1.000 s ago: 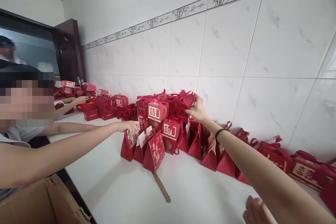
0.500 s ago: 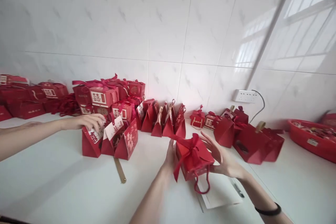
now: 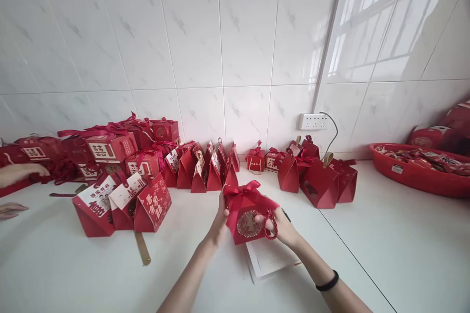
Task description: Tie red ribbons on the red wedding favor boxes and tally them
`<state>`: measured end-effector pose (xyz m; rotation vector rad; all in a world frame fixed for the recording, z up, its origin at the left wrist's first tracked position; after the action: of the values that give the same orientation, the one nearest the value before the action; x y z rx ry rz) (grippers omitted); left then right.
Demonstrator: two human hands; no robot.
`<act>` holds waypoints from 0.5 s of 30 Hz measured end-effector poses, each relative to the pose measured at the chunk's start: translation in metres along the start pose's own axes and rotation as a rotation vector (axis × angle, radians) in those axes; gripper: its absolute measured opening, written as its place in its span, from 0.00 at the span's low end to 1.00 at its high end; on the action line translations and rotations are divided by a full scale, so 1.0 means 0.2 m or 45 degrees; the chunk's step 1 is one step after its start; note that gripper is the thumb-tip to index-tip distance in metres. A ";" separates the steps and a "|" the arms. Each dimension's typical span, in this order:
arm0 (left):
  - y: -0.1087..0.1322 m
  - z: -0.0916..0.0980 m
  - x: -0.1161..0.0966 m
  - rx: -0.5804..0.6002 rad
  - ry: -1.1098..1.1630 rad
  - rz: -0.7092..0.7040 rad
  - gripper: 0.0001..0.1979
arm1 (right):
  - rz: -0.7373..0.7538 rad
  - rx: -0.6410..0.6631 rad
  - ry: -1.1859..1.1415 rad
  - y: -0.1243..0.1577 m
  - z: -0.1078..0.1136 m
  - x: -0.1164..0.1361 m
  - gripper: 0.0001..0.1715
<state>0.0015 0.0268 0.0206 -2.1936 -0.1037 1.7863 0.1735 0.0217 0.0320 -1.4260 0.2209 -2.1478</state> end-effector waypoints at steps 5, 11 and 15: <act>-0.11 0.00 -0.18 0.102 -0.084 0.163 0.38 | -0.181 0.014 -0.454 -0.02 0.02 -0.03 0.27; -0.18 0.00 -0.49 -0.147 0.433 0.902 0.25 | -0.258 -0.202 -0.177 -0.03 0.10 -0.13 0.29; -0.06 0.07 -0.73 -0.380 0.554 0.883 0.23 | -0.451 -0.491 0.512 -0.01 0.15 -0.21 0.20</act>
<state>-0.0423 0.0044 0.1588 -3.0441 0.5904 1.5951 0.2125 0.0491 0.0127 -1.2846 0.5978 -2.7961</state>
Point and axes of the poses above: each hand's wrist, its own y-axis away from the middle knuckle, its own z-axis out of the back of the hand, x = y × z, the point moved 2 cm from there along -y, towards the middle knuckle, and after that the axes turned 13 degrees about y, right-handed, at the moved point
